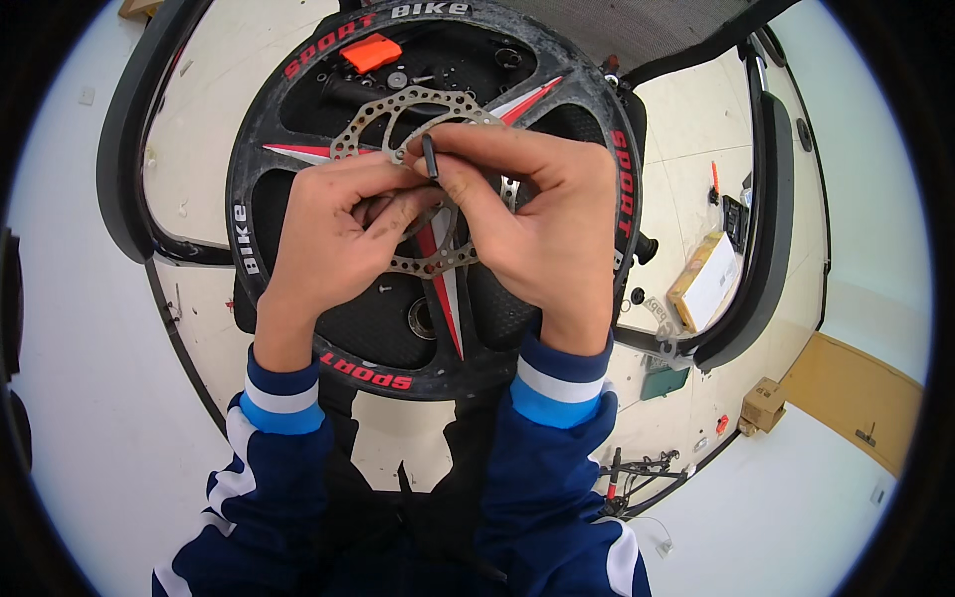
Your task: The person assembles a bicycle wheel by inserting small metal rings into the hub area of a disc brake rotor. They use a small metal tool to press the rings into place and later use a white cloth to wipe the rotor surface. The wheel remains on a chair throughout the process.
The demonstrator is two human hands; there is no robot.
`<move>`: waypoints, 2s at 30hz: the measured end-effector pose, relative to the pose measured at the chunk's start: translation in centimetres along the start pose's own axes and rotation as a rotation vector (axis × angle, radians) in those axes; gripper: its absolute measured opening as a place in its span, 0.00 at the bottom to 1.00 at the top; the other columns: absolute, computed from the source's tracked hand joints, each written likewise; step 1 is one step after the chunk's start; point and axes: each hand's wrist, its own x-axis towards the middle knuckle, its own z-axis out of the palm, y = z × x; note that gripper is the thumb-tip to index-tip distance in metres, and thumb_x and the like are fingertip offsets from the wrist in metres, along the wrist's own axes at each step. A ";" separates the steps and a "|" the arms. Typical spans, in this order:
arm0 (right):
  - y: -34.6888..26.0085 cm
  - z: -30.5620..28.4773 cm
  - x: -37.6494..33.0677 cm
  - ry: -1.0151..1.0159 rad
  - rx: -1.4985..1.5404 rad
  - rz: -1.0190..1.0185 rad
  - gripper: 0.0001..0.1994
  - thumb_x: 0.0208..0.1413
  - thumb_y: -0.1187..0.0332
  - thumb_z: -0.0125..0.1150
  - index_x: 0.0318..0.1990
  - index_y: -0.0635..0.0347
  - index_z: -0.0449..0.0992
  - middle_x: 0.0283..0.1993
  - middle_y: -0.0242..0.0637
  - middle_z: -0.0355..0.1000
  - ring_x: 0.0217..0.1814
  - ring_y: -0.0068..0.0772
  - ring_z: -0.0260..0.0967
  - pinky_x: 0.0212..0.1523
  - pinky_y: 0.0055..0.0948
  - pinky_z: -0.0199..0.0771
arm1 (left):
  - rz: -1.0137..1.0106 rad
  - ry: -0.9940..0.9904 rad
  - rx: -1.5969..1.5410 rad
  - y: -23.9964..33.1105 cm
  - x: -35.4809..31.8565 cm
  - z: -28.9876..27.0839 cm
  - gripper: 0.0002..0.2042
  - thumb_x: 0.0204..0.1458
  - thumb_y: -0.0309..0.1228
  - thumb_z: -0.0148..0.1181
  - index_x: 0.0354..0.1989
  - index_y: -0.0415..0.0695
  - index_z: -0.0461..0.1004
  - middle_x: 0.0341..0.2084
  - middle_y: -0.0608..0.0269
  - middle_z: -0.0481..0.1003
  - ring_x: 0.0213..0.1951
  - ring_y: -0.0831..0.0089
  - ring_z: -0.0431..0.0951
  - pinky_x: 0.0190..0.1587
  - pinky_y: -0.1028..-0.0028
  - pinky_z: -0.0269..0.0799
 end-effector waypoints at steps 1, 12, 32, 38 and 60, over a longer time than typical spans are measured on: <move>0.1 0.0 0.0 0.004 -0.002 -0.002 0.09 0.55 0.82 0.63 0.44 0.70 0.83 0.38 0.43 0.83 0.40 0.30 0.82 0.45 0.25 0.81 | 0.001 0.011 0.001 0.0 0.0 0.1 0.06 0.51 0.20 0.66 0.38 0.37 0.83 0.19 0.63 0.71 0.19 0.76 0.64 0.23 0.74 0.58; 0.9 -1.5 0.2 -0.228 0.362 0.091 0.13 0.61 0.72 0.63 0.51 0.68 0.80 0.47 0.42 0.80 0.49 0.29 0.77 0.52 0.27 0.77 | 0.020 0.024 -0.045 -0.1 0.1 0.2 0.06 0.51 0.23 0.65 0.37 0.37 0.83 0.21 0.55 0.74 0.21 0.63 0.73 0.26 0.68 0.65; 0.1 -0.9 -0.1 -0.109 0.235 0.169 0.11 0.67 0.69 0.60 0.45 0.70 0.79 0.40 0.40 0.80 0.42 0.29 0.79 0.49 0.27 0.79 | -0.045 -0.018 0.036 -0.9 -0.3 0.2 0.07 0.54 0.20 0.64 0.40 0.36 0.83 0.25 0.60 0.79 0.23 0.77 0.74 0.26 0.77 0.65; -0.2 -0.6 0.0 -0.107 -0.022 0.158 0.13 0.68 0.66 0.57 0.47 0.69 0.80 0.37 0.39 0.80 0.41 0.26 0.78 0.44 0.24 0.77 | -0.349 -0.191 0.039 1.3 -1.6 -4.2 0.05 0.52 0.24 0.70 0.33 0.34 0.84 0.16 0.61 0.74 0.19 0.87 0.68 0.22 0.81 0.58; -0.9 -1.2 -0.1 -0.161 -0.112 0.268 0.08 0.55 0.75 0.68 0.41 0.70 0.83 0.34 0.40 0.82 0.34 0.23 0.80 0.38 0.20 0.79 | -0.459 -0.374 0.232 -2.5 -5.8 -2.1 0.07 0.41 0.19 0.69 0.30 0.32 0.83 0.21 0.48 0.78 0.21 0.64 0.77 0.28 0.71 0.72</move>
